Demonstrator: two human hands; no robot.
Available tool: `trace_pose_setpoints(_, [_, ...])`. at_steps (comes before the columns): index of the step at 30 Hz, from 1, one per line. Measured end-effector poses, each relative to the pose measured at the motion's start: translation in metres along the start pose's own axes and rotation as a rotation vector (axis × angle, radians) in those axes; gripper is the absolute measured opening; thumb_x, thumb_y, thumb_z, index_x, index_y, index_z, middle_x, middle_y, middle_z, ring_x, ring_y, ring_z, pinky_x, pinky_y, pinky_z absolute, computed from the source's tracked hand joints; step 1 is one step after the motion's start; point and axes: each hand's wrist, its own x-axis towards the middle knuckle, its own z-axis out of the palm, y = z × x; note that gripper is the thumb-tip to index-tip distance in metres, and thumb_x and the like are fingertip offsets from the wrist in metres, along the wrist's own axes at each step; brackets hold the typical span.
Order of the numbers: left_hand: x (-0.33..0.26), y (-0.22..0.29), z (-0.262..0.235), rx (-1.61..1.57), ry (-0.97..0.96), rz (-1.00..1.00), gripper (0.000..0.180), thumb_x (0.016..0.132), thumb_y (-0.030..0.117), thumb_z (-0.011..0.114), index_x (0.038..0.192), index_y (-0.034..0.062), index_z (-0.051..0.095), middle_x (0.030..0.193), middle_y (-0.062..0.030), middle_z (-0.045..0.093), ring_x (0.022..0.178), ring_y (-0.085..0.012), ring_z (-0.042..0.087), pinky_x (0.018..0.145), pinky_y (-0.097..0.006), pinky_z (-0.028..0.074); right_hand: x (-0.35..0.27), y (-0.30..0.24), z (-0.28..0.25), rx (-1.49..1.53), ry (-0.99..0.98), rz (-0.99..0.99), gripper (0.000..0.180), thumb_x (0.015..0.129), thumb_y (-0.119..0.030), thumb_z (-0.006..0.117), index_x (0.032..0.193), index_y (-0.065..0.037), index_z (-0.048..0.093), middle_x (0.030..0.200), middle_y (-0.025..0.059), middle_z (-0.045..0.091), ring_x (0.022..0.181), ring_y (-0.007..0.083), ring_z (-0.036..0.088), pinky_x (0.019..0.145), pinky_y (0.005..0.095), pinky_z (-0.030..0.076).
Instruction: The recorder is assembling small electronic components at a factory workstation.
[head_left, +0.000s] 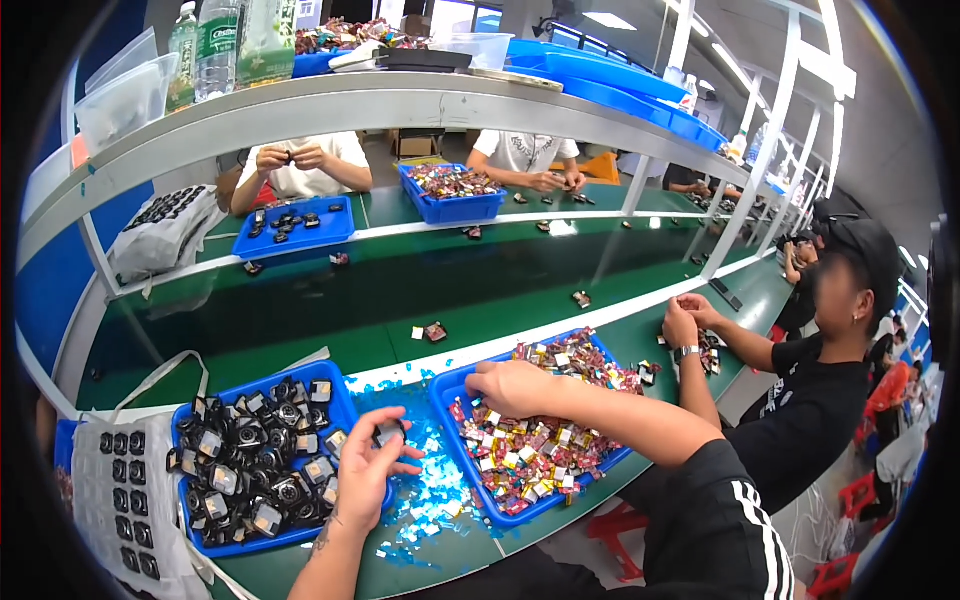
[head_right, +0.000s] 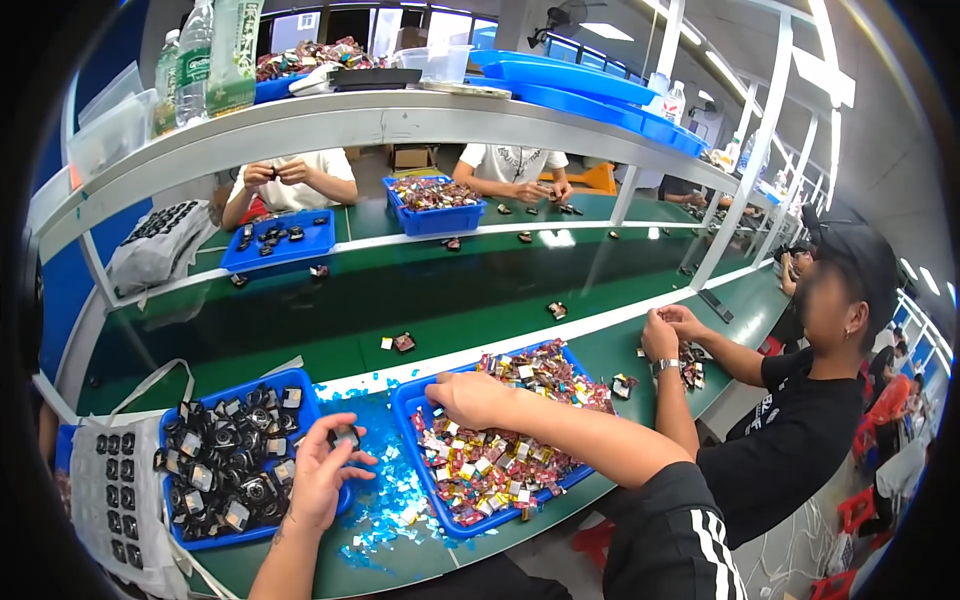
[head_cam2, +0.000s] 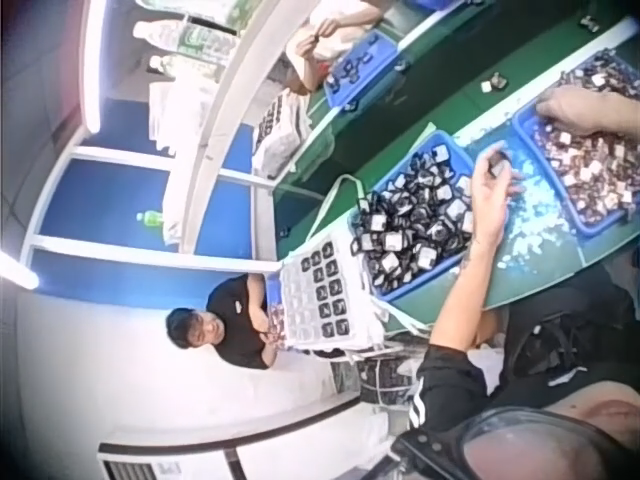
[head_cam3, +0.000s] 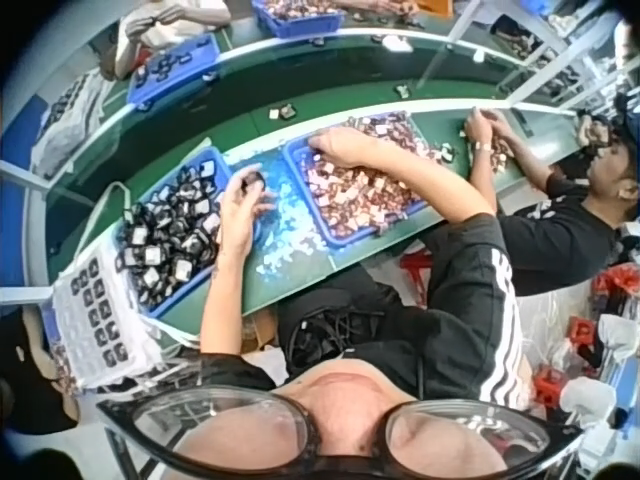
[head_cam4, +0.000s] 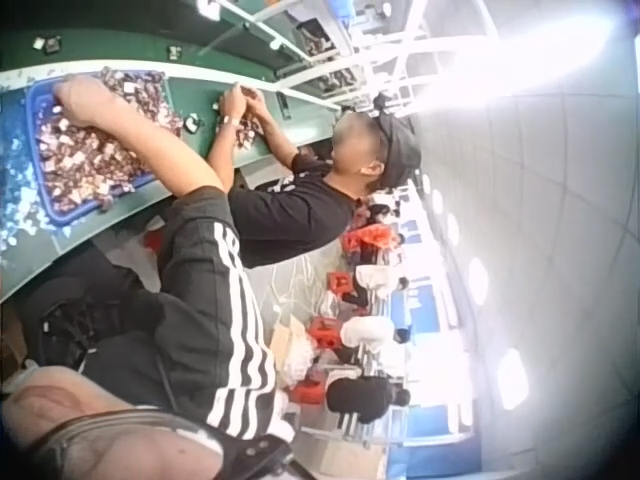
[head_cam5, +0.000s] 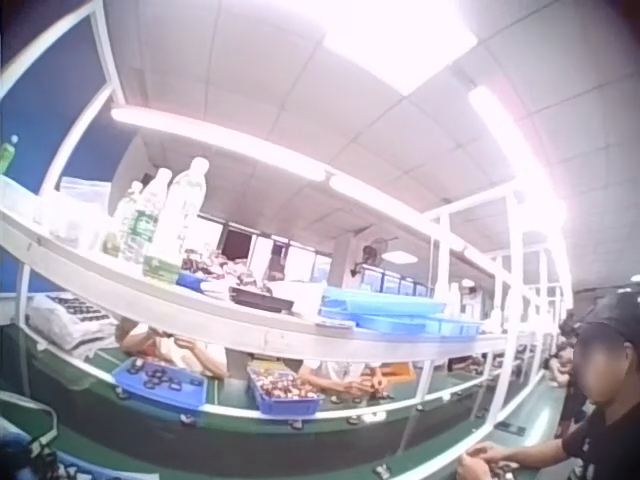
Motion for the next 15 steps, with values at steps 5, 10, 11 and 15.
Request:
trace_pose_setpoints(5, [-0.004, -0.010, 0.002, 0.128, -0.016, 0.058, 0.024, 0.092, 0.008, 0.061, 0.114, 0.0004, 0.060, 0.114, -0.0097, 0.060, 0.086, -0.0185, 0.066, 0.067, -0.027, 0.056, -0.010, 0.003, -0.030, 0.187, 0.359, -0.004, 0.011, 0.078, -0.011, 0.066, 0.088, -0.007, 0.064, 0.089, 0.0145, 0.060, 0.088, 0.0343, 0.061, 0.076, 0.0430, 0.051])
trace_pose_setpoints(10, [-0.003, -0.010, 0.006, 0.238, 0.031, 0.128, 0.017, 0.091, 0.012, 0.066, 0.105, 0.0039, 0.069, 0.102, -0.0070, 0.061, 0.092, -0.0156, 0.060, 0.073, -0.027, 0.052, -0.035, -0.056, -0.045, 1.216, 0.427, 0.263, 0.011, 0.084, -0.003, 0.068, 0.089, -0.001, 0.058, 0.082, -0.0006, 0.060, 0.073, 0.0047, 0.055, 0.063, 0.0221, 0.046])
trace_pose_setpoints(11, [-0.003, -0.011, 0.007, 0.343, 0.003, 0.169, 0.015, 0.090, 0.012, 0.066, 0.102, 0.0040, 0.071, 0.099, -0.0073, 0.062, 0.093, -0.0146, 0.058, 0.077, -0.028, 0.052, -0.042, -0.068, -0.042, 1.270, 0.421, 0.223, 0.012, 0.084, -0.002, 0.068, 0.090, -0.002, 0.057, 0.082, -0.0011, 0.059, 0.073, 0.0041, 0.055, 0.064, 0.0209, 0.045])
trace_pose_setpoints(15, [-0.004, -0.009, 0.009, 0.314, -0.125, 0.086, 0.017, 0.092, 0.019, 0.065, 0.096, 0.0042, 0.072, 0.088, -0.0056, 0.069, 0.091, -0.0167, 0.057, 0.090, -0.035, 0.043, -0.043, -0.120, -0.030, 1.391, 0.403, 0.167, 0.018, 0.085, 0.002, 0.064, 0.102, -0.001, 0.059, 0.085, -0.0010, 0.058, 0.077, 0.0029, 0.055, 0.066, 0.0182, 0.044])
